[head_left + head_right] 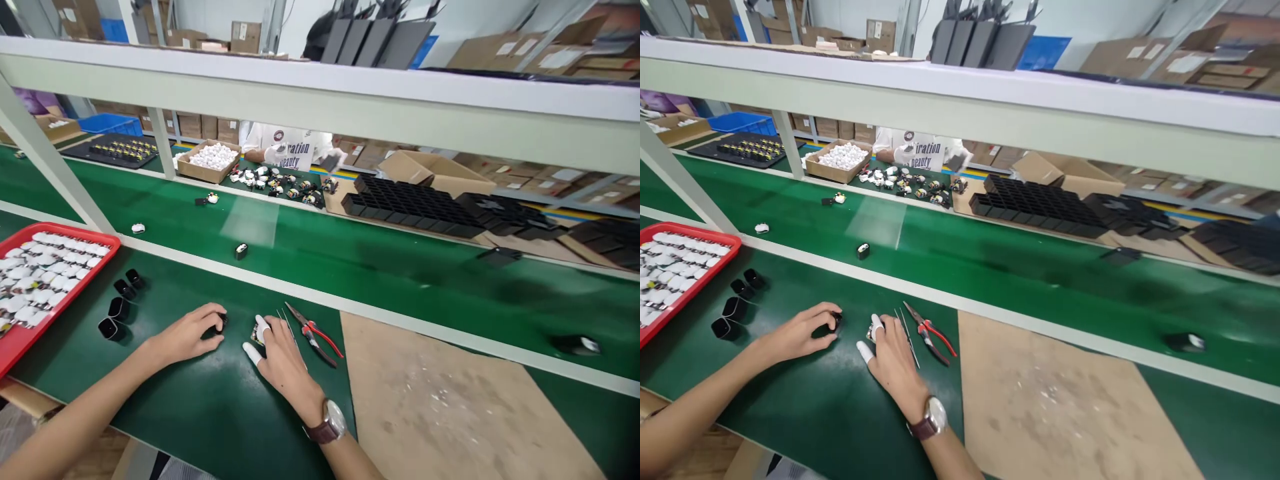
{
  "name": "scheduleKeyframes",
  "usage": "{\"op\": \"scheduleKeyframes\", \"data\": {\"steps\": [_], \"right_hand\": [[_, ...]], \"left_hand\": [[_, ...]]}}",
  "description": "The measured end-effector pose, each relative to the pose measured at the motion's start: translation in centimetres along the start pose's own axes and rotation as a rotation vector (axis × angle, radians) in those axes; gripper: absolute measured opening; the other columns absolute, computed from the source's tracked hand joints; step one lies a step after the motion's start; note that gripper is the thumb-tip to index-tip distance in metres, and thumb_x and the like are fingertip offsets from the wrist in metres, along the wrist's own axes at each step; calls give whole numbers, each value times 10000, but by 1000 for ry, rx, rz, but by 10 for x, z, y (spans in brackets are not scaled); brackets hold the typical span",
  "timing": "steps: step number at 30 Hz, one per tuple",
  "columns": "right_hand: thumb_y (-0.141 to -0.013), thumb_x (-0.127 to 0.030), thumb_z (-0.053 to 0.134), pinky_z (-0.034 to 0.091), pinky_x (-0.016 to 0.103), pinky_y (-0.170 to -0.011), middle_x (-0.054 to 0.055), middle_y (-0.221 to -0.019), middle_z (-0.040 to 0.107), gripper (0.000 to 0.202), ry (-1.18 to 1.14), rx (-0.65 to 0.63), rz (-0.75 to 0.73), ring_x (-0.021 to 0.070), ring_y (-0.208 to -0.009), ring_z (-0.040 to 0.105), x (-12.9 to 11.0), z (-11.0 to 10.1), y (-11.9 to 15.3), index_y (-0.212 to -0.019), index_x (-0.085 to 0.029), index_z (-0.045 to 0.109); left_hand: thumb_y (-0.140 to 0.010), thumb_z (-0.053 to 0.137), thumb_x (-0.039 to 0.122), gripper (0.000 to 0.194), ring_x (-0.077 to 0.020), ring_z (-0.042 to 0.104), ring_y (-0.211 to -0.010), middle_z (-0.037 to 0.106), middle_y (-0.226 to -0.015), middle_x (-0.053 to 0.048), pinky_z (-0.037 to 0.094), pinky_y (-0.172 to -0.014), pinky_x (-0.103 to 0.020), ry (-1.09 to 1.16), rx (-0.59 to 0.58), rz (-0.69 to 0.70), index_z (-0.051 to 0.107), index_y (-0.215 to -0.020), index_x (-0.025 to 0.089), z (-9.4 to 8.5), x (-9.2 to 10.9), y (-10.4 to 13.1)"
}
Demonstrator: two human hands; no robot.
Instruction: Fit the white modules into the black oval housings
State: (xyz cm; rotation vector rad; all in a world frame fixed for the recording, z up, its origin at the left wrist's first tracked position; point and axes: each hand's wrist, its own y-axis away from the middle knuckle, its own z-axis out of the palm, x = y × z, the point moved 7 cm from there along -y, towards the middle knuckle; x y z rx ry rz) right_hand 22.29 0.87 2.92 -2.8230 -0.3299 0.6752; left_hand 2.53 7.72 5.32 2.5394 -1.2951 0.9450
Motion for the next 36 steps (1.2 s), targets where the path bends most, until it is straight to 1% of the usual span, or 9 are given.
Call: {"op": "scheduleKeyframes", "data": {"steps": [2, 4, 11, 19, 22, 25, 28, 31, 36], "right_hand": [[-996, -233, 662, 607, 563, -963, 178, -1227, 653, 440, 6, -2, 18, 335, -1113, 642, 0, 3, 4, -1410, -112, 576], [-987, -222, 685, 600, 547, -1003, 168, -1294, 638, 507, -52, -2, -2, 328, -1182, 626, 1, 4, 7, -1464, -146, 529], [-1020, -202, 640, 579, 518, -1074, 138, -1361, 646, 508, -180, 3, -22, 297, -1297, 592, 13, 0, 28, -1505, -207, 486], [-1054, -191, 546, 547, 578, -1115, 174, -1443, 579, 614, -156, 65, 11, 323, -1369, 538, 15, 6, 40, -1627, -215, 328], [-1052, -163, 528, 565, 557, -1090, 161, -1367, 620, 607, -149, 89, 2, 313, -1320, 571, 13, 6, 41, -1626, -221, 338], [-1049, -179, 544, 550, 567, -1108, 173, -1399, 607, 574, -123, 117, 10, 327, -1357, 551, 12, 4, 42, -1599, -208, 384], [-1052, -191, 547, 555, 557, -1102, 173, -1384, 622, 515, -109, 127, -2, 324, -1351, 553, 12, 3, 42, -1555, -193, 440], [-1045, -180, 558, 593, 516, -1030, 149, -1283, 664, 452, -123, 150, -23, 296, -1240, 608, 11, 0, 41, -1492, -200, 495], [-1006, -151, 615, 604, 488, -965, 123, -1213, 651, 426, -204, 254, -46, 269, -1154, 628, -5, -19, 37, -1419, -222, 534]], "left_hand": [[-981, 691, 290, 190, -237, 676, -1186, 646, -1316, -92, 572, -1035, -383, 71, 31, -12, 603, -1144, 246, 12, -2, -4], [-956, 741, 319, 366, -240, 682, -1158, 652, -1303, -89, 582, -1032, -404, 126, 55, -54, 577, -1277, 261, 19, -8, -5], [-868, 866, 423, 851, -279, 654, -1272, 598, -1462, -95, 554, -1113, -476, 248, 77, -147, 384, -1565, 351, 30, -25, 5], [-916, 778, 271, 837, -313, 515, -1468, 477, -1605, -117, 448, -1234, -484, 278, 21, -103, 324, -1617, 323, 33, -13, 3], [-974, 660, 189, 756, -274, 576, -1395, 552, -1526, -101, 486, -1192, -459, 278, 63, -77, 303, -1624, 334, 36, -12, 1], [-997, 693, 271, 726, -294, 607, -1323, 600, -1448, -99, 504, -1152, -505, 174, 116, -122, 321, -1615, 350, 36, -20, 4], [-903, 833, 379, 893, -299, 643, -1222, 542, -1501, -117, 561, -1071, -494, 135, 57, -187, 314, -1628, 359, 37, -27, 8], [-853, 880, 329, 1005, -251, 672, -1130, 461, -1584, -123, 596, -1016, -426, 201, -44, -206, 278, -1657, 372, 34, -26, 10], [-882, 848, 236, 703, -286, 649, -1224, 671, -1360, -70, 546, -1079, -455, 236, -136, -89, 533, -1503, 332, 39, -14, 7]]}}
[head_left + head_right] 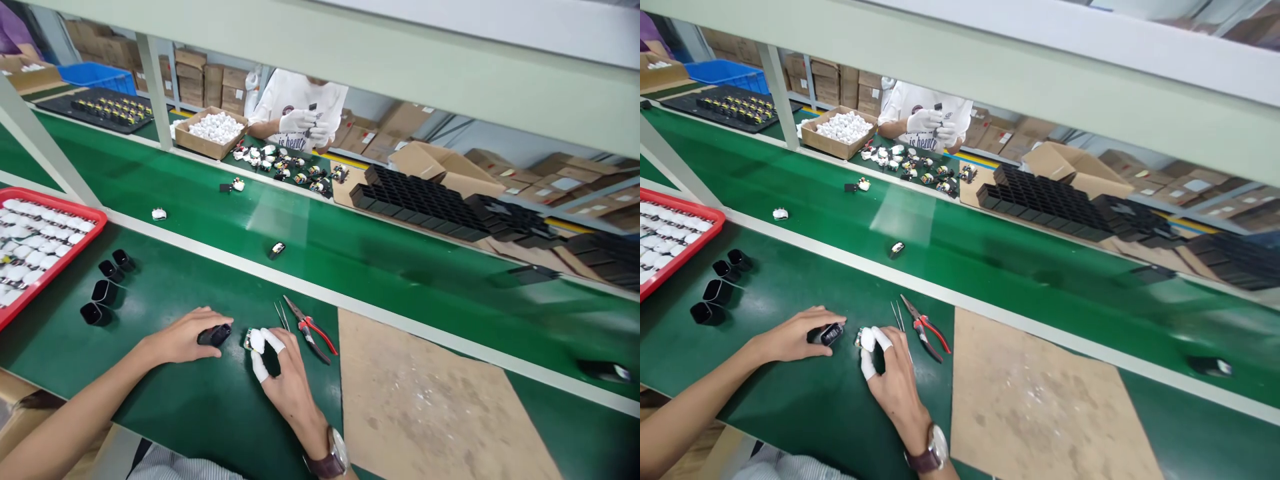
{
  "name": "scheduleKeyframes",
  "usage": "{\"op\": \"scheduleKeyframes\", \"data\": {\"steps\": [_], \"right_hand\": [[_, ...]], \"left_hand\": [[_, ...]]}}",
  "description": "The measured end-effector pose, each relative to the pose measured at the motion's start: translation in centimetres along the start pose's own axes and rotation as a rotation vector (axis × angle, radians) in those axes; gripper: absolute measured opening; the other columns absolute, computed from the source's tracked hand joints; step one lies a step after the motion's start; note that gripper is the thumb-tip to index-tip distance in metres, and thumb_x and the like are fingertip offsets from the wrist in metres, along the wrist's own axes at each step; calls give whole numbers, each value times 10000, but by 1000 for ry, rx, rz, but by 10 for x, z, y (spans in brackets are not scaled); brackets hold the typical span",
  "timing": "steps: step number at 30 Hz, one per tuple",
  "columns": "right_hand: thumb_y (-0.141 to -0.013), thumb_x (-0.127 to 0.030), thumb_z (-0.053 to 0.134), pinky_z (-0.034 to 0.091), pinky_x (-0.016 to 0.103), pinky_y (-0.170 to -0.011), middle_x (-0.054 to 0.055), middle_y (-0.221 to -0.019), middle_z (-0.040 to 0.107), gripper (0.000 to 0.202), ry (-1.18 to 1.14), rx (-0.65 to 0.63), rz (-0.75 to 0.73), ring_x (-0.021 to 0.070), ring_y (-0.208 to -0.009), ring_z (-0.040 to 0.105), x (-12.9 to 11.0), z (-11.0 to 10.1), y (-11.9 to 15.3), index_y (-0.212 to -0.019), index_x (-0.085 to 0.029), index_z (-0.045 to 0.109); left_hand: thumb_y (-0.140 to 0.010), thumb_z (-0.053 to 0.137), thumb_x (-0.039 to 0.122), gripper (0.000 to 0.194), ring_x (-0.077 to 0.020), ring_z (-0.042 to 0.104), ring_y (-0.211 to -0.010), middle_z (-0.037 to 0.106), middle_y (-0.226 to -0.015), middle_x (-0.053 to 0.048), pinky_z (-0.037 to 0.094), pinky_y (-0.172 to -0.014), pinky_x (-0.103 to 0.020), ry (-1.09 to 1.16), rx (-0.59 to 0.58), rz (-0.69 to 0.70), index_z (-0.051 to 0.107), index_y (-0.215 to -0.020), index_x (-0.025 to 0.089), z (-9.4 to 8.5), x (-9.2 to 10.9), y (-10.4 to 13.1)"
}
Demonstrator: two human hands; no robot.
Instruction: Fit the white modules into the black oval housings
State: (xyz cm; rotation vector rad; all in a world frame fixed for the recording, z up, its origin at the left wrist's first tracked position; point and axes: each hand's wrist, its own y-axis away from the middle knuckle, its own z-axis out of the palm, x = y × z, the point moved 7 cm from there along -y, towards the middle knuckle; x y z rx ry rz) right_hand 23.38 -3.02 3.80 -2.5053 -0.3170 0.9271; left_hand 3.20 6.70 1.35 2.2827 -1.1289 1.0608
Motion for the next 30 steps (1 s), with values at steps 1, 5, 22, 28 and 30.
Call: {"op": "scheduleKeyframes", "data": {"steps": [1, 5, 22, 28, 30], "right_hand": [[-998, -138, 621, 600, 487, -969, 121, -1215, 644, 432, -23, 5, -11, 267, -1158, 626, -7, -2, -2, -1413, -226, 539], [-966, -82, 638, 592, 489, -990, 122, -1219, 641, 483, -45, -25, -93, 277, -1192, 613, -34, -2, -10, -1417, -232, 553], [-1008, -104, 564, 633, 503, -955, 166, -1217, 667, 545, 187, -153, -174, 323, -1172, 617, -57, 11, -21, -1536, -131, 428], [-999, -79, 490, 640, 504, -945, 165, -1202, 675, 497, 240, -244, -182, 331, -1161, 637, -60, 16, -24, -1490, -154, 504], [-1018, -110, 488, 640, 512, -964, 173, -1243, 672, 525, 213, -279, -158, 332, -1200, 637, -57, 17, -24, -1539, -166, 460]], "left_hand": [[-887, 847, 250, 617, -291, 646, -1227, 689, -1315, -71, 550, -1066, -454, 6, 11, 23, 578, -1440, 305, 2, 1, -1], [-916, 832, 315, 494, -288, 635, -1216, 678, -1269, -92, 563, -1016, -428, 14, 105, 110, 584, -1338, 253, 6, 5, -3], [-1007, 694, 230, 434, -272, 610, -1178, 608, -1253, -121, 583, -972, -393, -70, 147, 214, 541, -1414, 233, 6, 17, 1], [-1021, 658, 223, 392, -276, 612, -1159, 609, -1258, -125, 580, -972, -393, -58, 129, 219, 554, -1399, 231, 6, 21, 2], [-1018, 668, 240, 389, -279, 619, -1158, 621, -1254, -124, 580, -975, -399, -34, 131, 219, 563, -1393, 236, 6, 21, 2]]}}
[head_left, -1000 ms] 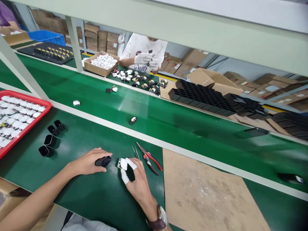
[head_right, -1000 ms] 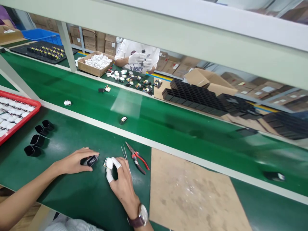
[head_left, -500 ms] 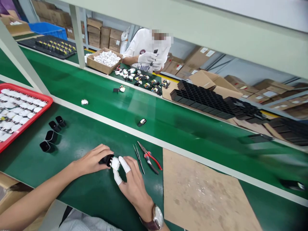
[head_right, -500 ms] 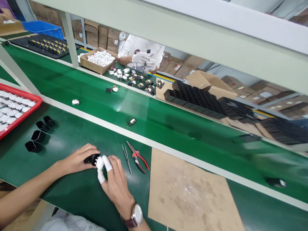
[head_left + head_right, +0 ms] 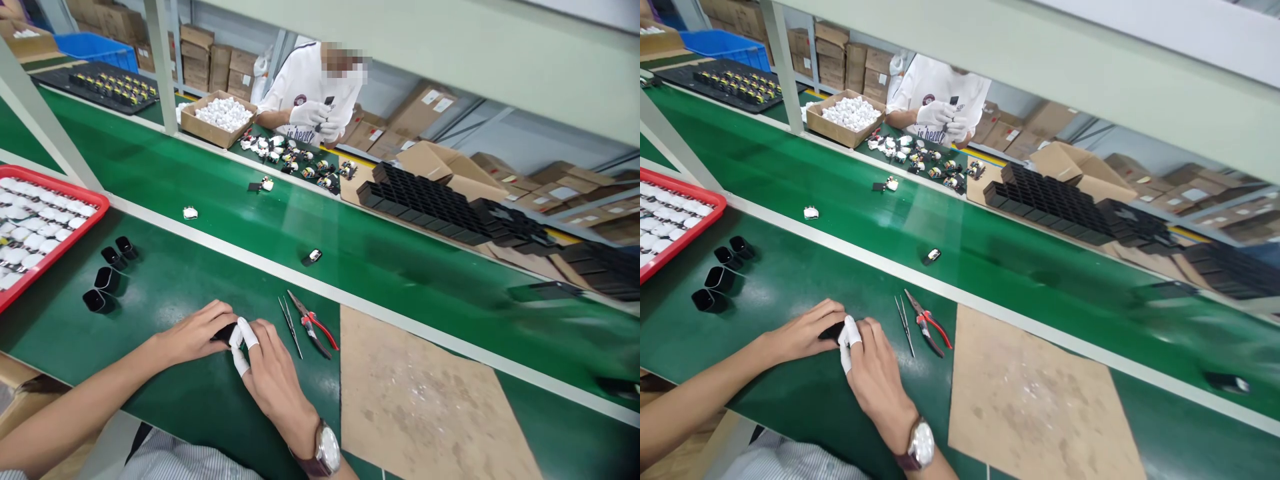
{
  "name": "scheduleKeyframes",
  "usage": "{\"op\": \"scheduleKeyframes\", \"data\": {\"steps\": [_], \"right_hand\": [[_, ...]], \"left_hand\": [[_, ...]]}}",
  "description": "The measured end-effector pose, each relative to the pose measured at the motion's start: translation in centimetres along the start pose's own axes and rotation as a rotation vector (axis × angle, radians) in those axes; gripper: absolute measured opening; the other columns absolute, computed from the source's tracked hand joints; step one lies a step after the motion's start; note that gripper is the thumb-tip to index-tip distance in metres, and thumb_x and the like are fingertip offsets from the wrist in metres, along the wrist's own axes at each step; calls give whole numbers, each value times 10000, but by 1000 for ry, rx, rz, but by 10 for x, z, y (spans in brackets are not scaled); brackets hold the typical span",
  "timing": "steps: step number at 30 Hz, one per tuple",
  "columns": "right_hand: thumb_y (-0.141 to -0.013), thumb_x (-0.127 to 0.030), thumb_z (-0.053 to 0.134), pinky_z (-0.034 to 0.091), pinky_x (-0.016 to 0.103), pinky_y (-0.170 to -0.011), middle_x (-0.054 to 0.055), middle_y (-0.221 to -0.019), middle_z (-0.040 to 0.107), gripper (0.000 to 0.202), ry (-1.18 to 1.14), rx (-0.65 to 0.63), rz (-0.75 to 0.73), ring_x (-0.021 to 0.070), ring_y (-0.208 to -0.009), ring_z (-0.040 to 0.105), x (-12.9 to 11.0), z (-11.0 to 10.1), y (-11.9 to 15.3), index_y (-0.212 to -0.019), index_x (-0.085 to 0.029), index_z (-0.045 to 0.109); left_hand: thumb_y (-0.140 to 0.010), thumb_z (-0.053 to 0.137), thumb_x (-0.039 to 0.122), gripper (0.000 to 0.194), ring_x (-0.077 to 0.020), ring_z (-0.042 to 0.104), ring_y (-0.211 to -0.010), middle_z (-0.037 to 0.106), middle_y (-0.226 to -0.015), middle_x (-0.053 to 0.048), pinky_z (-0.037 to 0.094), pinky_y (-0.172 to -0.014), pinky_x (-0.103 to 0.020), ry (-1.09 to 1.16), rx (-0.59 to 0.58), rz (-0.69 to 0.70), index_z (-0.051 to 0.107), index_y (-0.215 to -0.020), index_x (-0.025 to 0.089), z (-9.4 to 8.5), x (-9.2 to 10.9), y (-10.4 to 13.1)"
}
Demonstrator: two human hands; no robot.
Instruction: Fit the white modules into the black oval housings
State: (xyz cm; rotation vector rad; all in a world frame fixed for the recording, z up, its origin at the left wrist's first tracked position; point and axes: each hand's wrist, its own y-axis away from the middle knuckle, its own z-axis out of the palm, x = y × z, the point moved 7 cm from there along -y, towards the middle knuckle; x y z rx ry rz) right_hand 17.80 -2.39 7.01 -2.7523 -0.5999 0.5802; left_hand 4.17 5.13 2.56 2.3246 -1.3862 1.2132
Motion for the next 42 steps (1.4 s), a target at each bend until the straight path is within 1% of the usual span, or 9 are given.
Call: {"op": "scheduleKeyframes", "data": {"steps": [4, 10, 13, 17, 29, 32, 35, 38, 42], "right_hand": [[-1036, -244, 604, 625, 543, -1021, 181, -1420, 625, 628, -37, 38, 40, 344, -1313, 607, 9, -2, 3, -1616, -208, 364], [-1026, -152, 574, 628, 509, -1028, 150, -1400, 651, 394, -72, 75, -31, 316, -1284, 636, 13, 12, 8, -1416, -211, 599], [-998, -58, 495, 635, 483, -1013, 154, -1378, 652, 378, -99, 83, -57, 303, -1271, 641, 15, 21, 7, -1328, -177, 636], [-1026, -138, 527, 669, 430, -866, 149, -1242, 674, 301, -142, 59, -22, 275, -1098, 693, 21, 27, 4, -1297, -185, 650], [-1066, -260, 580, 660, 394, -911, 94, -1254, 703, 330, -370, -26, 23, 233, -1092, 732, 40, 23, 4, -1392, -265, 632], [-1078, -234, 554, 640, 368, -949, 78, -1243, 708, 331, -482, 77, 119, 206, -1110, 724, 51, 13, 10, -1402, -274, 615], [-1066, -217, 554, 629, 414, -953, 100, -1213, 703, 360, -303, 228, 207, 234, -1106, 707, 71, 1, 25, -1421, -249, 602], [-1023, -168, 540, 617, 512, -937, 150, -1202, 702, 376, 66, 211, 169, 303, -1082, 692, 84, -1, 42, -1385, -188, 641], [-913, 6, 451, 622, 498, -879, 164, -1222, 704, 497, 256, 155, 126, 303, -1042, 698, 99, 3, 61, -1306, -178, 693]], "left_hand": [[-976, 746, 294, 471, -283, 636, -1158, 653, -1237, -116, 580, -986, -410, 58, 13, -30, 567, -1409, 244, -1, -5, -1], [-988, 684, 198, 508, -277, 637, -1215, 679, -1306, -112, 568, -1046, -436, 114, -50, -44, 532, -1469, 256, 5, -6, -1], [-1002, 669, 203, 391, -249, 677, -1187, 691, -1293, -99, 588, -1024, -409, 133, 2, -107, 565, -1377, 247, 1, -9, 3], [-1051, 596, 175, 149, -229, 716, -1156, 718, -1279, -115, 598, -996, -369, 95, 84, 47, 665, -1177, 214, -8, 2, 5], [-1044, 610, 175, 85, -246, 730, -1126, 743, -1256, -146, 618, -957, -403, 78, 68, 117, 671, -990, 198, -9, 10, -6], [-1032, 632, 170, 54, -239, 722, -1092, 744, -1206, -140, 615, -929, -391, 76, 88, 129, 636, -988, 202, -8, 10, -6], [-1024, 617, 162, 93, -222, 706, -987, 733, -1130, -125, 598, -826, -351, -35, 94, 143, 609, -940, 201, -3, 15, -6], [-1011, 593, 164, 130, -209, 692, -920, 720, -1079, -106, 571, -760, -317, -160, 41, 162, 602, -887, 202, 2, 19, -14], [-965, 624, 186, 129, -195, 701, -957, 725, -1040, -68, 563, -855, -290, -254, -2, 18, 636, -840, 215, -30, -3, -56]]}}
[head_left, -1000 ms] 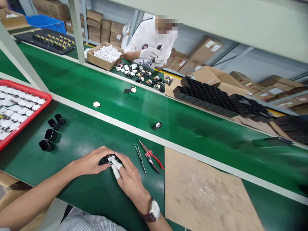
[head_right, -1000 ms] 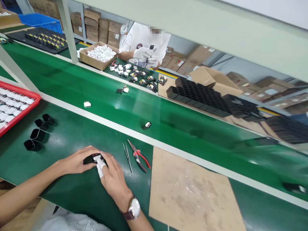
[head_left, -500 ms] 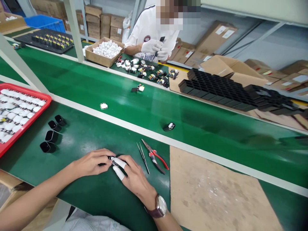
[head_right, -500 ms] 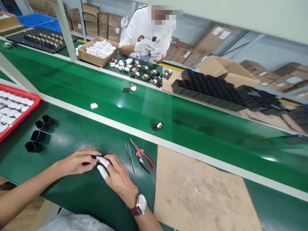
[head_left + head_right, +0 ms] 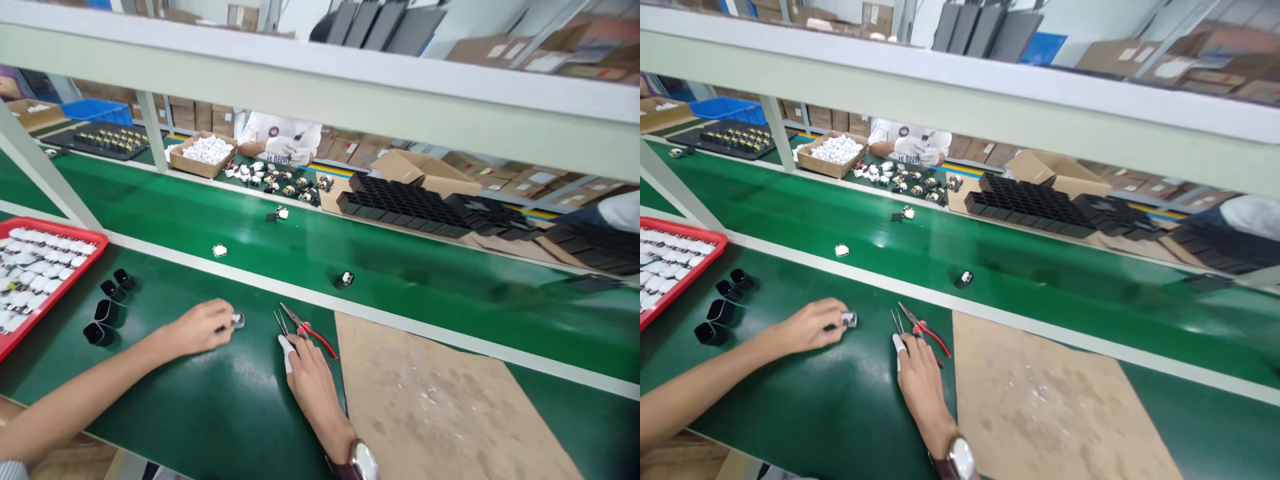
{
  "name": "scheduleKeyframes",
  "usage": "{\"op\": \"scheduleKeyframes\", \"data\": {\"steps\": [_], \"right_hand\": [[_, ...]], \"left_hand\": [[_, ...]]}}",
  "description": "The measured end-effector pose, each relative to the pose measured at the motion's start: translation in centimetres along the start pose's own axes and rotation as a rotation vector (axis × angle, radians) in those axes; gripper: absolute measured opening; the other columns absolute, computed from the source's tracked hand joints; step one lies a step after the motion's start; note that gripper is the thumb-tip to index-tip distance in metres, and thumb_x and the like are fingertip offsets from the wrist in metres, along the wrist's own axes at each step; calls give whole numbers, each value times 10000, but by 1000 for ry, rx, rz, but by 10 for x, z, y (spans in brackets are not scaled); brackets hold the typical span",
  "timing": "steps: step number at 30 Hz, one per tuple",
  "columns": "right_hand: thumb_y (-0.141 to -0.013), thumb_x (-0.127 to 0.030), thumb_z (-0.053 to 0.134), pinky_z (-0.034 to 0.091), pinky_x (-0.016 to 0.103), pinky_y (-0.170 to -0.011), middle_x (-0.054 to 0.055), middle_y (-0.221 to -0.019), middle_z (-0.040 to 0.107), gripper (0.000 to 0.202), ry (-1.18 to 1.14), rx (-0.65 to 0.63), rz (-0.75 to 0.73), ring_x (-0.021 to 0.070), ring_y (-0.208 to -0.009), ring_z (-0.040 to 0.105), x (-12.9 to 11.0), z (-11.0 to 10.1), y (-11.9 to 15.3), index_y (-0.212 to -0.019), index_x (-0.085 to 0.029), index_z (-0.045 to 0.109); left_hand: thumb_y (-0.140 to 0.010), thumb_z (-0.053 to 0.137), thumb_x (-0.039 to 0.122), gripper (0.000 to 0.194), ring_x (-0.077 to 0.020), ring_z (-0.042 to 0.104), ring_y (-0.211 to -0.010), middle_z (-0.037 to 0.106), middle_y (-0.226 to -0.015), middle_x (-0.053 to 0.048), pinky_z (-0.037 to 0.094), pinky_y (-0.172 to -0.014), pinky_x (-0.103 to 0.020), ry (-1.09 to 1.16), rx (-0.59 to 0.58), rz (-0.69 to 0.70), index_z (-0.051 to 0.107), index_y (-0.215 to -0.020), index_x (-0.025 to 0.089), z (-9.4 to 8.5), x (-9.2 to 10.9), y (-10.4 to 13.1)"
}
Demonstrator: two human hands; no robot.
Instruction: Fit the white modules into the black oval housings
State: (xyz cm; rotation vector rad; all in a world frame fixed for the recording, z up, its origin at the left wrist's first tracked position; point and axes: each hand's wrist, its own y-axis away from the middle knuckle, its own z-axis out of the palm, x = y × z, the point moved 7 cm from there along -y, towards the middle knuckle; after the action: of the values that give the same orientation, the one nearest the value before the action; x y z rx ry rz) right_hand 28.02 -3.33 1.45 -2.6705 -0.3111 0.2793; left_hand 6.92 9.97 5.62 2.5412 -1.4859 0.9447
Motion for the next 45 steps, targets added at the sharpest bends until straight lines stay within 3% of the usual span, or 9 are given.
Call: {"op": "scheduleKeyframes", "data": {"steps": [6, 10, 16, 22, 24, 29, 34, 39, 45], "right_hand": [[-977, -86, 514, 655, 513, -882, 156, -1315, 677, 459, -5, 121, -11, 322, -1145, 693, -5, -18, 7, -1406, -214, 619], [-1024, -140, 517, 665, 516, -920, 154, -1332, 674, 380, -44, 132, -29, 317, -1167, 702, -14, -30, 0, -1384, -202, 622], [-1013, -147, 562, 578, 572, -1094, 153, -1394, 639, 408, -111, 59, 4, 320, -1285, 647, -11, -21, -54, -1417, -204, 590], [-952, -226, 660, 537, 506, -1124, 199, -1394, 625, 473, -217, -48, 27, 310, -1293, 627, 23, 46, -149, -1409, -126, 591], [-932, -270, 676, 529, 521, -1110, 222, -1362, 632, 515, -258, -67, 50, 332, -1272, 634, 32, 73, -180, -1406, -91, 586], [-882, -388, 711, 495, 602, -1071, 298, -1248, 668, 561, -307, -110, 128, 426, -1188, 641, 38, 119, -236, -1299, -18, 651], [-938, -292, 579, 507, 570, -1043, 249, -1133, 720, 425, -351, -111, 106, 379, -1115, 646, 25, 115, -247, -1268, -41, 677], [-974, -277, 645, 568, 438, -999, 113, -1113, 740, 352, -457, -164, -115, 272, -1075, 660, -22, 80, -174, -1310, -174, 673], [-1015, -268, 667, 585, 459, -1041, 113, -1343, 668, 375, -513, -236, -218, 262, -1222, 631, -65, 41, -73, -1382, -227, 603]], "left_hand": [[-864, 665, 209, 95, -260, 703, -927, 715, -896, -92, 534, -856, -335, -228, 202, -450, 631, -776, 198, -99, -121, -77], [-827, 691, 261, 109, -282, 723, -866, 736, -788, -90, 539, -780, -325, -277, 263, -611, 656, -751, 191, -124, -163, -85], [-857, 688, 587, 475, -328, 722, -1128, 733, -1330, -142, 592, -955, -402, -227, 304, -510, 754, -1117, 196, -135, -138, -45], [-862, 653, 768, 678, -294, 749, -1078, 721, -1358, -70, 618, -990, -424, -166, 559, -599, 700, -1294, 248, -209, -85, 94], [-874, 653, 765, 679, -305, 727, -1132, 722, -1345, -72, 616, -992, -411, -230, 582, -664, 689, -1310, 245, -218, -59, 142], [-885, 654, 759, 697, -318, 724, -1050, 682, -1259, -112, 624, -820, -389, -387, 427, -860, 637, -1334, 227, -169, -34, 229], [-1013, 523, 619, 426, -220, 665, -730, 590, -1071, -75, 513, -545, -308, -538, 366, -887, 670, -1103, 229, -109, -38, 256], [-1083, 496, 441, 279, -164, 597, -684, 552, -985, -48, 483, -584, -283, -441, 343, -575, 662, -999, 234, -83, -11, 222], [-1080, 556, 311, 160, -238, 622, -1015, 522, -1266, -125, 560, -837, -369, -203, 186, -260, 667, -1019, 213, -53, 13, 128]]}}
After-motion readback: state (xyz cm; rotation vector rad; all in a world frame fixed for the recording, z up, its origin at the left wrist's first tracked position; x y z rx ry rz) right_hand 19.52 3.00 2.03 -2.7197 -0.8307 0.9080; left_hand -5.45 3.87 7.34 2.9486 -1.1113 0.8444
